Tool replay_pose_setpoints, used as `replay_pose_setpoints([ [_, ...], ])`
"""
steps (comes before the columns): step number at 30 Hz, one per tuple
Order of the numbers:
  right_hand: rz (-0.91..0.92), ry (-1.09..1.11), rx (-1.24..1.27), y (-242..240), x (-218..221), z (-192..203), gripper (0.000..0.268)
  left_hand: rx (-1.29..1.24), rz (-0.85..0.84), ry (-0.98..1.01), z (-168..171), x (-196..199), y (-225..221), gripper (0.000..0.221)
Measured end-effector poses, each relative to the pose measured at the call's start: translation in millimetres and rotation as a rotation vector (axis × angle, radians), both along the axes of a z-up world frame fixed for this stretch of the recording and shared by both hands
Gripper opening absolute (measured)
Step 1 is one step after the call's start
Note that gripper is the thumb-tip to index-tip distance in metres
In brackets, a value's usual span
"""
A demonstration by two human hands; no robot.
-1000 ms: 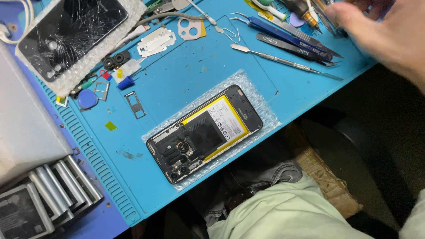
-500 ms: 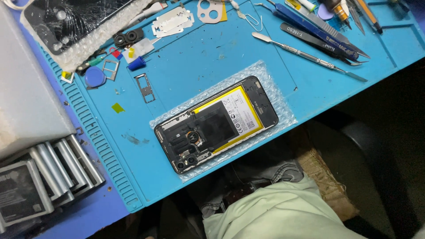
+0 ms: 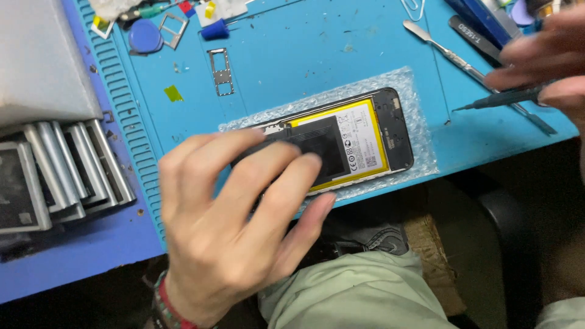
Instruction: Cleaning and prying internal components of a disassembled smartphone on a repair mat.
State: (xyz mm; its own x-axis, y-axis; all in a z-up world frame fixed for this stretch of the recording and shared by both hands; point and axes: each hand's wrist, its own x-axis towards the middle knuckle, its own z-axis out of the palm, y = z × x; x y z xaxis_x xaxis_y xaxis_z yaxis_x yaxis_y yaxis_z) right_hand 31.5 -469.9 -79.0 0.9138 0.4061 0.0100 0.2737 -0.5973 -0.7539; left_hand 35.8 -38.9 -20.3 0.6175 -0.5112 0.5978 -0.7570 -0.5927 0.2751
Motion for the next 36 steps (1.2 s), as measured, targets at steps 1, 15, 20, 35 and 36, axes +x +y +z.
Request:
replay_pose_setpoints([
  [1,-0.048,-0.094,-0.040,14,-9,1,0.045,0.081,0.017,-0.004,-4,3,-5,0.034],
  [15,-0.461,-0.377,0.105,96,-64,-28,0.062,0.248,-0.015,0.141,-25,12,-11,0.079],
  [20,-0.508,-0.400,0.046,125,-60,-6,0.058,0.251,-0.002,0.123,-25,11,-11,0.077],
  [35,-0.427,0.054,0.207,137,-58,54,0.038,0.291,0.037,0.103,-25,8,-13,0.079],
  [36,-0.425,0.052,0.208,136,-53,40,0.038,0.292,0.039,0.101,-24,8,-14,0.079],
])
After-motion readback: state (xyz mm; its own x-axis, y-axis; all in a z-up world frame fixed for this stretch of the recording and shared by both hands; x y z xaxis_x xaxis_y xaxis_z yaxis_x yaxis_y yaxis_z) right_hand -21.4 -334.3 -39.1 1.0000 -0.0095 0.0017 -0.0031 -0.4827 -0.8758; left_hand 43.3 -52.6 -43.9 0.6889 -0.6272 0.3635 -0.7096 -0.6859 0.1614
